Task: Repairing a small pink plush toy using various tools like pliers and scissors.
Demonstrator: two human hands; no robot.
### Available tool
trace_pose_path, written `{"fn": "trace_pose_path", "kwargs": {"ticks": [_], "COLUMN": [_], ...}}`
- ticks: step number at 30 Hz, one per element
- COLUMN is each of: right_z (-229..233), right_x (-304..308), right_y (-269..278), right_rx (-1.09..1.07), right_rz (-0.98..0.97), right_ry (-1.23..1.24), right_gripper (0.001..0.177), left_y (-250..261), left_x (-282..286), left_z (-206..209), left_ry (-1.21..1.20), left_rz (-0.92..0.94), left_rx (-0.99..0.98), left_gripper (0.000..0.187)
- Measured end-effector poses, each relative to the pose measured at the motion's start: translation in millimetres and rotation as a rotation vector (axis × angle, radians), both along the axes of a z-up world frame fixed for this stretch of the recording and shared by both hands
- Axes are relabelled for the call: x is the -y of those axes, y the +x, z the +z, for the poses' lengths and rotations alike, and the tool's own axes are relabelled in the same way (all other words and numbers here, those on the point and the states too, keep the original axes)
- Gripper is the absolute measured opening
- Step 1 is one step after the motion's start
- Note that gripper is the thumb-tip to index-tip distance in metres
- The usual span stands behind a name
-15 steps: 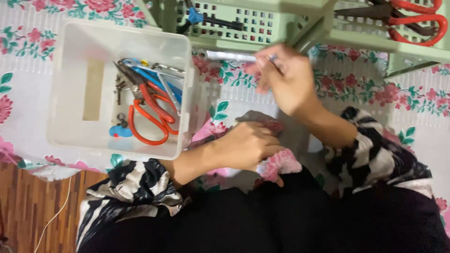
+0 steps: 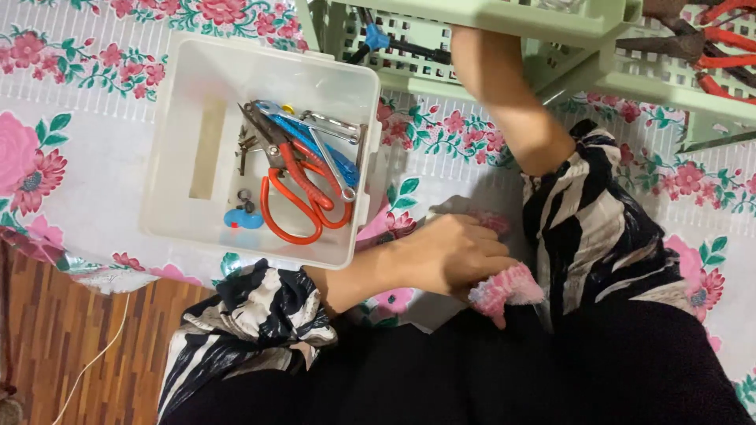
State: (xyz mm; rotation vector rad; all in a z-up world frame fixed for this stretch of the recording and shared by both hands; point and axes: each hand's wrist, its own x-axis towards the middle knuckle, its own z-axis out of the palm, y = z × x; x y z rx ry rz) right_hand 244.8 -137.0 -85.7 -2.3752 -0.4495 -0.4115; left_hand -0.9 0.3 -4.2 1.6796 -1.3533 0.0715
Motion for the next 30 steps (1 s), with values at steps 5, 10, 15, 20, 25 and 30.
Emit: {"fn": "trace_pose_path", "kwargs": {"ticks": [5, 10, 15, 20, 25, 30], "right_z": [-2.7, 24.5, 28.1, 26.6, 35.3, 42.2], "right_x": [11.2, 0.8, -4.9, -2.9, -5.5, -10.6], "right_y": [8.0, -18.9, -24.2, -26.3, -32.5, -35.1], "right_rx": [0.367, 0.291, 0.226, 0.291, 0.39, 0.405], "right_rz": [0.073, 0.16, -0.059, -0.105, -0.034, -0.025], "right_ry": [-0.359, -0.33, -0.369, -0.347, -0.313, -0.315], "right_gripper": [0.022, 0.02, 0.021, 0.018, 0.018, 0.019], "left_y": [-0.1, -0.2, 0.5, 0.9, 1.7, 2.1], "left_x": [0.0, -1.0, -1.2, 0.0, 0.1, 0.7], "left_z": [-2.2, -0.2, -0.3, -0.4, 2.3, 1.8], "left_ry": [0.023, -0.004, 0.005, 0.001, 0.008, -0.002], "left_rz": [-0.019, -0.021, -0.013, -0.016, 0.001, -0.012], "left_rx": [0.022, 0.026, 0.011, 0.009, 0.009, 0.002], "left_gripper": [0.056, 0.059, 0.062, 0.062, 0.06, 0.058]}}
